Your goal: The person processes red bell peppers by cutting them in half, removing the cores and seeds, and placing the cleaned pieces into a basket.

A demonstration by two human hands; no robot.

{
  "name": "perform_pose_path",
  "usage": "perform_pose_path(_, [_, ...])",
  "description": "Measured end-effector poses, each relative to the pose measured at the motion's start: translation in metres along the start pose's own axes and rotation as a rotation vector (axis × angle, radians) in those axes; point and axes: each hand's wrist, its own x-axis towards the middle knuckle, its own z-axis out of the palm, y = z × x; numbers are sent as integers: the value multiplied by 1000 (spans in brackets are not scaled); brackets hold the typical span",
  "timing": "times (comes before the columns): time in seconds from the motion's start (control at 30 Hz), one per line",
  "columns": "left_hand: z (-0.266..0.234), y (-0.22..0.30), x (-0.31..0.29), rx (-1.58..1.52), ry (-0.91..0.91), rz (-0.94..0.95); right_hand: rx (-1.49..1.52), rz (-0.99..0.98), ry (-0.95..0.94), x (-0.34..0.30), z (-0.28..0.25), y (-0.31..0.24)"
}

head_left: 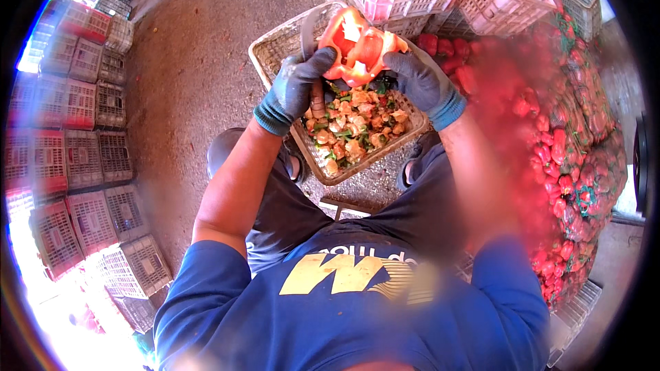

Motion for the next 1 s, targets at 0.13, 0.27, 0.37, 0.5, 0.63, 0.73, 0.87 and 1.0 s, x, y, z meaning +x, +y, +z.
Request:
perform_pose_path(0.13, [1,1,0,186,-37,-58,-86,26,40,3,-8,11])
perform_pose_path(0.27, [7,-18,14,157,-34,51,-24,89,318,0,-14,42])
perform_pose_path(0.37, [1,-13,16,268,41,11,73,314,450,-8,-4,46])
perform_pose_path(0.5, [-3,-9,23,290,176,102,99,427,477,-21,-15,70])
perform_pose_path(0.63, [-14,5,19,280,223,33,241,428,539,-24,-8,64])
perform_pose_path(0.73, [-4,15,21,210,209,24,299,14,292,5,-57,22])
perform_pose_path(0.87, [-18,11,20,243,186,58,-156,-110,414,76,-15,-140])
perform_pose_path(1.0, [-13,5,23,182,72,41,-29,-273,342,89,-78,-183])
